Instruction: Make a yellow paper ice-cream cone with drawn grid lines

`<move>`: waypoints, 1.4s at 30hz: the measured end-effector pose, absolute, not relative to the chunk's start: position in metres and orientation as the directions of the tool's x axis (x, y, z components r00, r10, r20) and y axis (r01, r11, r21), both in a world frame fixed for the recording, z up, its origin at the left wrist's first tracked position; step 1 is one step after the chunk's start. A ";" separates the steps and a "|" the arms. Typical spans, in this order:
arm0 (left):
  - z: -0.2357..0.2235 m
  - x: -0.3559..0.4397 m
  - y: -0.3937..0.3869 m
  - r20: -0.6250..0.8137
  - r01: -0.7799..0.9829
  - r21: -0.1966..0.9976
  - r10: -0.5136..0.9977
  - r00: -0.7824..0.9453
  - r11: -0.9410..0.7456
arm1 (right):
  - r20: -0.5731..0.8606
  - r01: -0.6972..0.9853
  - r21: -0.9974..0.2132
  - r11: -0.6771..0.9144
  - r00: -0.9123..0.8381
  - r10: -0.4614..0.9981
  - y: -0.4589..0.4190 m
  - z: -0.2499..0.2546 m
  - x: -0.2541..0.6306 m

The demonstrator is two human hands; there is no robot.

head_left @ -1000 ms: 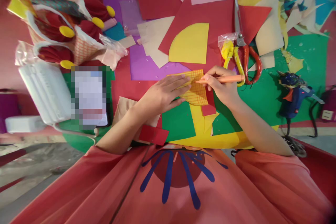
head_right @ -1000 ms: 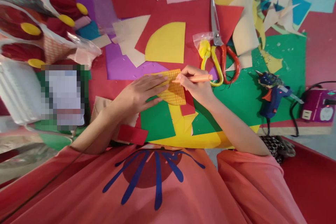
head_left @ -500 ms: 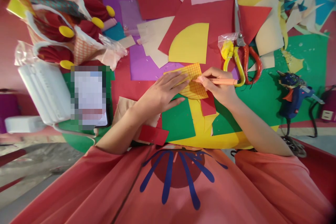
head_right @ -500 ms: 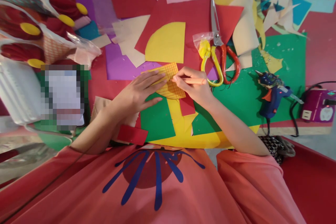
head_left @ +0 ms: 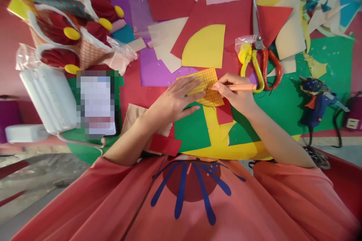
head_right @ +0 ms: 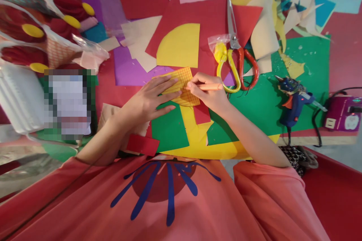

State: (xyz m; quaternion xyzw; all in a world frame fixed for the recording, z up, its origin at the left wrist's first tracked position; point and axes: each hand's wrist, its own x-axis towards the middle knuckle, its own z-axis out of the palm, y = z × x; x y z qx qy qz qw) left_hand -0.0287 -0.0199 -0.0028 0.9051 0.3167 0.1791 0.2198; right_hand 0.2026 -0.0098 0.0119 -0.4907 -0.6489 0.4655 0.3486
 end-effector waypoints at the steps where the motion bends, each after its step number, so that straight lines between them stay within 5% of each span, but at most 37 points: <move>1: -0.003 -0.029 -0.020 0.180 0.496 0.517 0.654 0.734 -0.698 | 0.003 0.314 -0.945 0.093 -0.275 0.961 -0.010 0.012 0.203; 42: -0.002 -0.028 -0.021 0.140 0.526 0.522 0.675 0.724 -0.672 | -0.006 0.332 -0.939 0.092 -0.283 0.959 -0.009 0.013 0.202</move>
